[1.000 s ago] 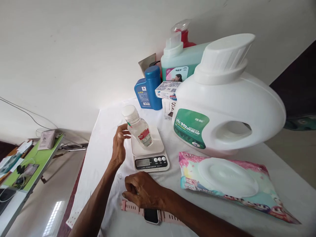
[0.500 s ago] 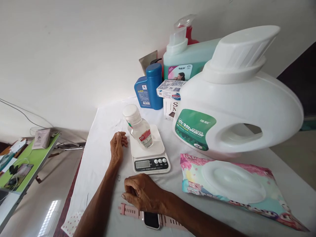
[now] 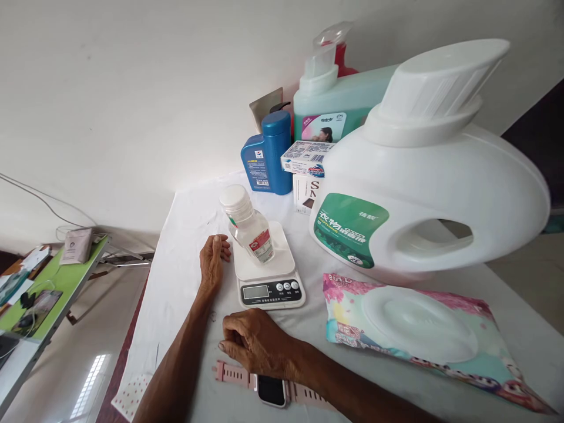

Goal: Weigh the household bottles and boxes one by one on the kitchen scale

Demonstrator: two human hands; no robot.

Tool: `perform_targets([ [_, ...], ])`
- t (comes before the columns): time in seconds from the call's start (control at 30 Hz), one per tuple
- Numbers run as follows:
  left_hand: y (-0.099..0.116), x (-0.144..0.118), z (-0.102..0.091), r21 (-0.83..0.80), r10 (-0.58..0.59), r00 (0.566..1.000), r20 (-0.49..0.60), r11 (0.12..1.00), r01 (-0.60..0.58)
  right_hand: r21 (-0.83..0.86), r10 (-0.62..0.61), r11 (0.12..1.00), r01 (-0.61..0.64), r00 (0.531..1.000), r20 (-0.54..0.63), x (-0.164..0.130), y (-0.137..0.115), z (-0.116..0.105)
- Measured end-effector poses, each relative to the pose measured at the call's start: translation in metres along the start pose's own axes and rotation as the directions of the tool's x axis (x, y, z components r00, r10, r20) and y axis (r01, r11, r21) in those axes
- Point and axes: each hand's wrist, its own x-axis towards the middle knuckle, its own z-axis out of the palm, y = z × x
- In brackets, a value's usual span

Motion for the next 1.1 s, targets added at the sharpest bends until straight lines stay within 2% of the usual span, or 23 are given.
perform_targets([
  [0.1,0.001,-0.003,-0.001,-0.017,0.036,0.999,-0.018,0.999,-0.036,0.008,0.005,1.000,-0.005,1.000,-0.006,0.000,0.000,0.000],
  [0.17,0.007,-0.008,-0.003,0.045,0.156,0.987,-0.044,0.987,-0.154,0.016,0.002,1.000,-0.002,1.000,-0.012,0.001,0.000,0.000],
  [0.27,0.027,-0.019,-0.001,0.197,0.408,0.913,0.008,0.894,-0.402,0.019,-0.010,1.000,0.010,1.000,-0.010,0.002,0.000,0.001],
  [0.33,0.043,-0.027,0.005,0.245,0.466,0.879,0.099,0.845,-0.475,0.000,-0.008,1.000,0.008,1.000,0.001,0.002,-0.001,0.001],
  [0.4,0.057,-0.033,0.014,0.276,0.418,0.898,0.138,0.854,-0.441,-0.016,0.010,1.000,-0.009,1.000,0.012,0.003,-0.002,0.000],
  [0.5,0.069,-0.037,0.028,0.329,0.320,0.944,0.080,0.885,-0.328,-0.014,0.043,0.999,-0.043,0.999,0.027,0.003,-0.005,-0.002],
  [0.57,0.070,-0.035,0.033,0.357,0.310,0.949,0.051,0.882,-0.307,-0.030,0.057,0.998,-0.056,0.997,0.044,0.003,-0.007,-0.004],
  [0.73,0.067,-0.030,0.037,0.436,0.294,0.953,0.069,0.850,-0.294,-0.046,0.061,0.997,-0.059,0.997,0.051,0.003,-0.007,-0.004],
  [0.87,0.068,-0.026,0.035,0.411,0.287,0.957,0.053,0.867,-0.282,-0.009,0.062,0.998,-0.061,0.998,0.034,0.002,-0.004,-0.002],
  [0.97,0.070,-0.009,0.023,0.361,0.261,0.965,-0.031,0.903,-0.233,-0.021,0.071,0.997,-0.070,0.997,0.041,0.002,-0.003,-0.002],
  [1.1,0.069,0.045,0.001,0.295,0.236,0.960,-0.154,0.938,-0.183,-0.007,0.086,0.996,-0.086,0.996,0.035,0.001,-0.003,-0.001],
])
